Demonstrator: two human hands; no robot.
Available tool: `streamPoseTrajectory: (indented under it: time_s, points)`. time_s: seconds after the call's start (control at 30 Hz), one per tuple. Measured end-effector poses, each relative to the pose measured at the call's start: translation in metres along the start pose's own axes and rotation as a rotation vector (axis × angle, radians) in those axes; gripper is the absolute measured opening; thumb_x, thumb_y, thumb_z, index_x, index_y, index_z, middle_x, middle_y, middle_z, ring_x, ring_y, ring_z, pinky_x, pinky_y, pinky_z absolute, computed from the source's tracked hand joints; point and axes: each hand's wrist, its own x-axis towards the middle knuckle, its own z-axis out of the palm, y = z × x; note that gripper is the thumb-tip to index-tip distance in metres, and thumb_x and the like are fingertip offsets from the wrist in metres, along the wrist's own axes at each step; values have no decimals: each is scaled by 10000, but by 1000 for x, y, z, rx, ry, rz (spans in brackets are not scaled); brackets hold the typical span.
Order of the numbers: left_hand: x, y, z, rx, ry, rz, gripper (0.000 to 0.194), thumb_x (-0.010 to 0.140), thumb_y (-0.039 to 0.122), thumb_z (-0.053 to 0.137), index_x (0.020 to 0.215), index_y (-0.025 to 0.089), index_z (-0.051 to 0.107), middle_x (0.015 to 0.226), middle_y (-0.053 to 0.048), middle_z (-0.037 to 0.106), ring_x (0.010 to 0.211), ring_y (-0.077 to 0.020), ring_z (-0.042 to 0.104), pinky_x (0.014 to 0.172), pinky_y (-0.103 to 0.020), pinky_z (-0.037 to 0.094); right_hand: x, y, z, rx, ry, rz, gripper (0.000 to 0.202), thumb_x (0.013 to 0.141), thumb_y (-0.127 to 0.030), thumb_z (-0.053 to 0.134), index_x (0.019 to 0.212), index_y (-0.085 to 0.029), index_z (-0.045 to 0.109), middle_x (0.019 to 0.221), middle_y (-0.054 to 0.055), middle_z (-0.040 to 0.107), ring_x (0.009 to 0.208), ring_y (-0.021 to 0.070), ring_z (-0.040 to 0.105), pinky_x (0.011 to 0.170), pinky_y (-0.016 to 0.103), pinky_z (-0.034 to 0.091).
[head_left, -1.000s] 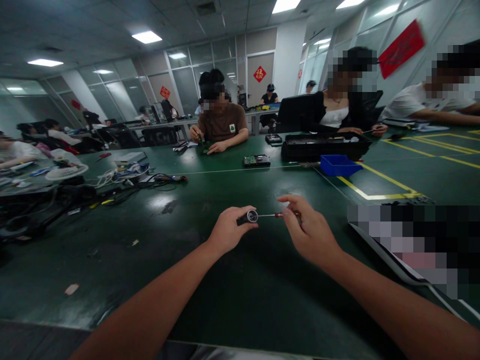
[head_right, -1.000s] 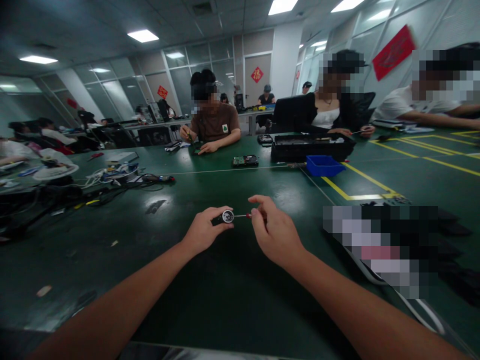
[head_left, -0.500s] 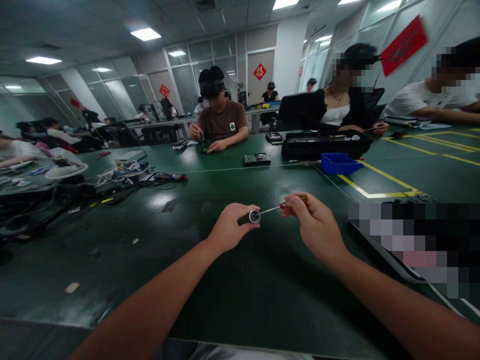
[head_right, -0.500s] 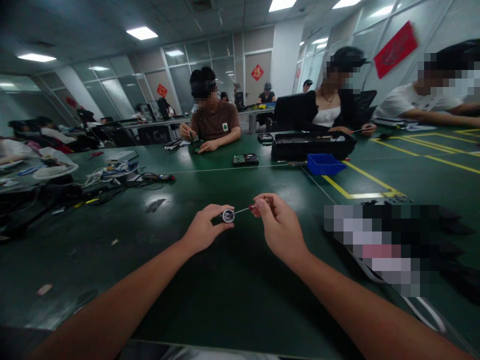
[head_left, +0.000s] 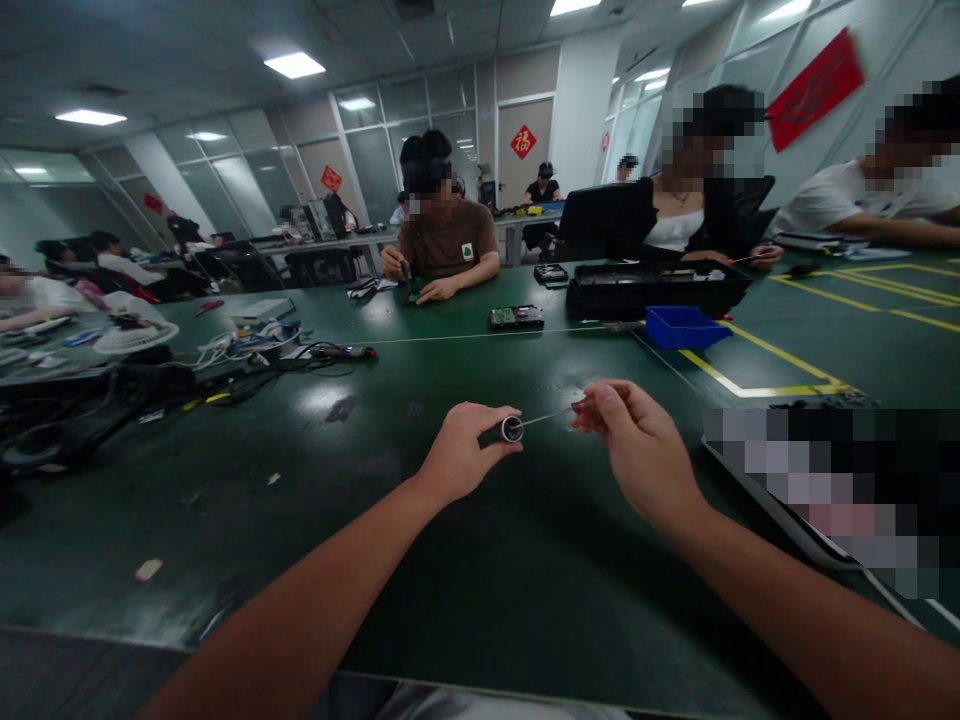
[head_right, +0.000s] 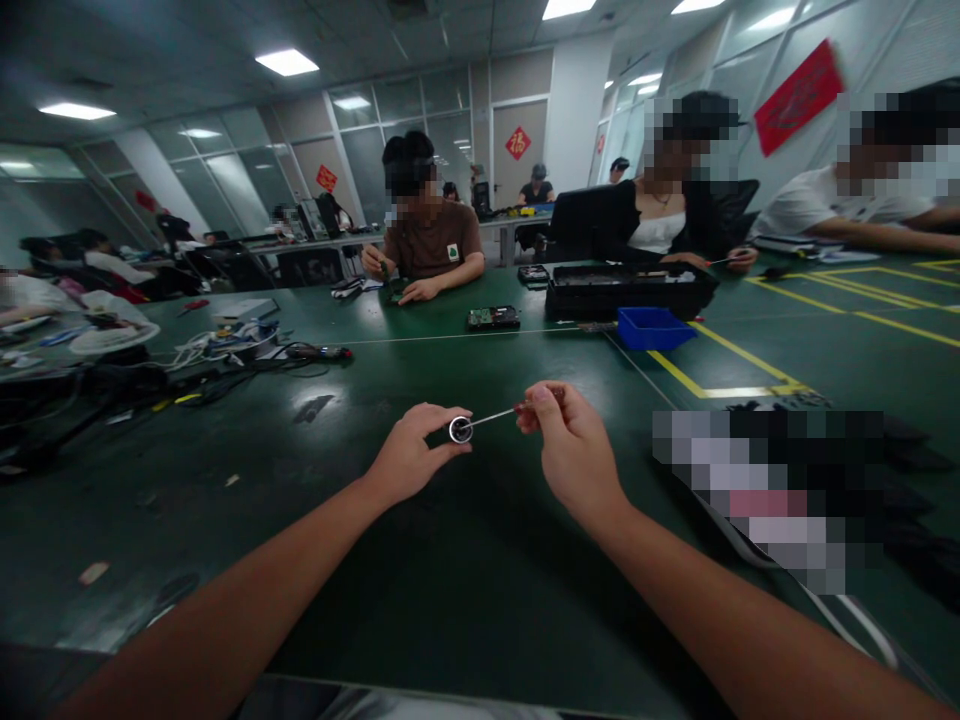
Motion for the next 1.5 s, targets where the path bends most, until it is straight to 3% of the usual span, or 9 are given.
streamPoseTrajectory:
  time_s: [0.17,0.4,0.7,1.03,1.23,1.4,1.5]
  points:
    - [1,-1,0,31,-1,8,383,820,290,768,1185,286,654,1169,-11,694,1109,-209,600,1009,-404,402,-7,-8,-1,-253,-46,-145,232,982,-425,488,952,-224,599,810,30,667,741,189,637,691,342,500]
    - [1,0,-1,77,-41,-2,380,828,276,758,1194,286,655,1174,-31,691,1125,-225,589,1010,-427,397,-10,-7,-3,-389,-70,-271,218,1004,-410,450,991,-230,573,830,36,691,747,196,661,679,336,488]
    - [1,-4,1,123,-91,-39,389,824,270,757,1199,301,655,1139,-23,683,1094,-229,579,1006,-434,386,-8,-12,-2,-559,-138,-298,204,1000,-377,440,961,-229,575,809,41,691,741,210,670,656,329,459]
    - [1,-5,1,-21,-47,-194,239,806,201,741,1024,239,651,1037,-8,663,963,-199,606,837,-329,471,-6,-14,0,-601,-159,-252,224,990,-375,427,958,-215,581,805,55,700,697,217,656,619,331,442]
    - [1,1,-3,-60,-12,-264,325,908,220,578,1229,236,528,1175,-43,618,1078,-202,580,955,-360,454,-6,-13,0,-602,-166,-268,211,991,-356,427,961,-210,576,831,55,708,720,207,665,631,316,445]
    - [2,6,-11,72,-154,-270,271,893,392,621,1109,235,577,1049,-33,640,947,-211,603,805,-350,469,-6,-12,-1,-594,-171,-277,213,998,-359,425,979,-208,574,848,53,710,749,205,677,648,312,455]
    - [3,5,-13,152,-291,-243,192,910,377,585,1048,246,608,1032,-22,653,935,-212,609,778,-351,458,-6,-11,-1,-593,-182,-273,214,1001,-361,423,987,-212,576,856,51,711,758,208,679,648,313,459]
